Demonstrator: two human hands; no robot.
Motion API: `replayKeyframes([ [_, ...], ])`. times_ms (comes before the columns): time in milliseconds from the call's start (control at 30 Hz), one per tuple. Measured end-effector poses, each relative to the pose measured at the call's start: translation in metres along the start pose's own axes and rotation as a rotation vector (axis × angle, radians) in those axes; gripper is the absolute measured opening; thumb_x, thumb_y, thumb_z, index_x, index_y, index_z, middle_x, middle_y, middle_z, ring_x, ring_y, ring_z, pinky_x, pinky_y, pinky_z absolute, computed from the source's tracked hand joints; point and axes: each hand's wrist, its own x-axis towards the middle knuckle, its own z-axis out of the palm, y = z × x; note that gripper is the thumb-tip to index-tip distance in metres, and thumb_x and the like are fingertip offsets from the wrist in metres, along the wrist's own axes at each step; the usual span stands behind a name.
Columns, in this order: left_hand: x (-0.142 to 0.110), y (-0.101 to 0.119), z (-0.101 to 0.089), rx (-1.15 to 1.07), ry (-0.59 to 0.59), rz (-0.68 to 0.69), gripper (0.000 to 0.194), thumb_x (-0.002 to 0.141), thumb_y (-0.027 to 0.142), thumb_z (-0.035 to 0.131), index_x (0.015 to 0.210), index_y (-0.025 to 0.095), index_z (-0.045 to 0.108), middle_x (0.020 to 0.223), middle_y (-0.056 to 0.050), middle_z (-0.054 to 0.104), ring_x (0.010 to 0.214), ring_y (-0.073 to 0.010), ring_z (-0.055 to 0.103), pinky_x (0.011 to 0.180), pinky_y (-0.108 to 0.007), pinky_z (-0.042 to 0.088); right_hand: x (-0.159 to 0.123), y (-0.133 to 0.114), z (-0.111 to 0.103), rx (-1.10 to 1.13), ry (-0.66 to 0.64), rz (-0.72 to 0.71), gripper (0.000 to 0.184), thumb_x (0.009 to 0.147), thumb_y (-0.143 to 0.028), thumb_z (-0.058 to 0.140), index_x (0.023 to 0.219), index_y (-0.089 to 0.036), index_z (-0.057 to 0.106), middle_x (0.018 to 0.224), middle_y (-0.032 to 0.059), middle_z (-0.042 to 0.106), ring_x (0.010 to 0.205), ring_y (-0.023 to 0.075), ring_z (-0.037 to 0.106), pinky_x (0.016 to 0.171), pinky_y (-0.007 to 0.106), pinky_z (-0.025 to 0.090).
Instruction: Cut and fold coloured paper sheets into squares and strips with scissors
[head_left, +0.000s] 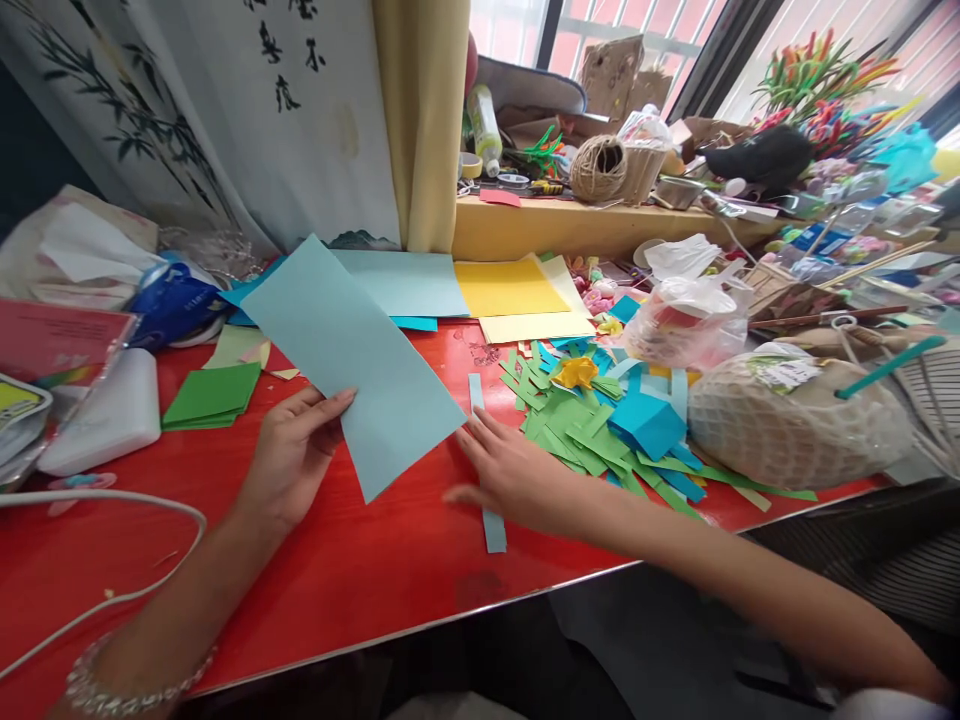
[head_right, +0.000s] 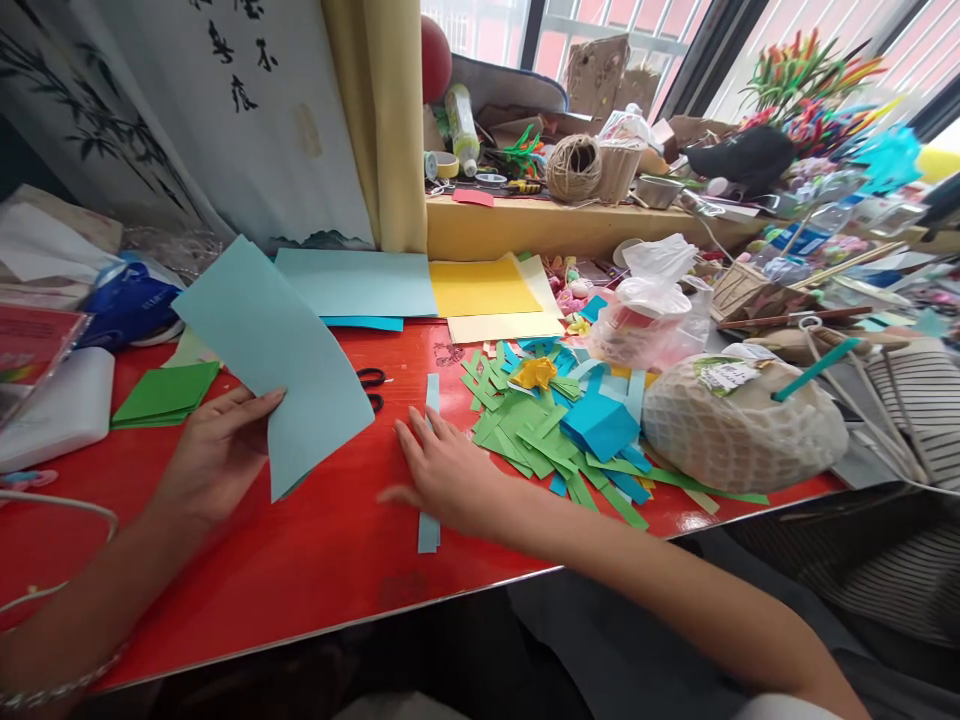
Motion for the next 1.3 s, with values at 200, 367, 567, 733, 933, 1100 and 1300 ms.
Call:
replayKeyframes([
  [200,-0.004,-0.002,0.004,0.121,-0.09,-0.056,0.018,0.073,0.027,0.071,0.087,0.017,0.068,0.085,0.002,0.069,0.076,-0.0122,0.058,0.066,-0.019,0.048,-0.077,-0.017,0.01,-0.038,-0.062,-0.039,0.09,0.081,-0.066,0.038,0.141,0.0,0.026,0.147,0.0204,0.02,0.137,0.033,0.012,0.109,0.049,0.027],
  [367,-0.003,-0.005,0.003,0.192,-0.101,-0.075,0.022,0.073,0.029,0.07,0.091,0.017,0.066,0.089,0.0,0.07,0.08,-0.0142,0.059,0.07,-0.021,0.049,-0.104,-0.026,0.015,-0.053,0.012,-0.127,0.073,0.088,-0.05,0.044,0.142,-0.004,0.026,0.146,0.0152,0.025,0.136,0.0293,0.018,0.11,0.045,0.028],
  [567,-0.001,-0.009,0.002,0.257,-0.116,-0.091,0.024,0.072,0.032,0.07,0.091,0.018,0.067,0.093,-0.001,0.07,0.083,-0.0158,0.06,0.071,-0.022,0.049,-0.117,-0.017,0.0,0.239,0.067,-0.123,0.048,0.091,-0.009,0.032,0.138,-0.018,0.037,0.131,0.005,0.053,0.125,0.0155,0.044,0.104,0.033,0.04],
  [733,0.001,-0.013,0.0,0.327,-0.173,-0.185,0.029,0.069,0.036,0.071,0.091,0.017,0.067,0.092,-0.005,0.071,0.078,-0.0182,0.064,0.07,-0.027,0.05,-0.122,0.015,-0.07,-0.097,0.572,0.291,0.051,0.092,-0.015,0.035,0.136,-0.04,0.034,0.128,-0.0013,0.055,0.118,0.0168,0.051,0.1,0.034,0.042],
  [933,0.001,-0.013,0.001,0.402,-0.201,-0.231,0.032,0.067,0.04,0.071,0.088,0.016,0.067,0.09,-0.008,0.071,0.078,-0.0221,0.065,0.07,-0.032,0.05,-0.125,0.065,-0.084,-0.497,0.456,0.455,0.048,0.096,-0.026,0.02,0.143,-0.035,0.019,0.146,0.0002,0.032,0.134,0.0206,0.03,0.113,0.045,0.014],
  [1100,0.002,-0.014,0.0,0.418,-0.218,-0.225,0.034,0.068,0.041,0.07,0.09,0.016,0.066,0.089,-0.008,0.07,0.08,-0.022,0.064,0.072,-0.033,0.049,-0.121,0.101,-0.031,-0.532,0.175,0.407,0.069,0.094,-0.051,0.015,0.141,-0.001,0.026,0.141,0.023,0.034,0.135,0.0334,0.021,0.107,0.06,0.005],
  [1300,0.004,-0.017,-0.001,0.442,-0.228,-0.228,0.03,0.068,0.041,0.069,0.086,0.017,0.066,0.083,-0.006,0.069,0.075,-0.02,0.063,0.066,-0.029,0.048,-0.126,0.029,-0.058,-0.295,0.357,0.406,0.065,0.092,-0.047,0.032,0.147,-0.023,0.007,0.15,0.0075,0.019,0.138,0.0298,0.014,0.11,0.055,0.013],
])
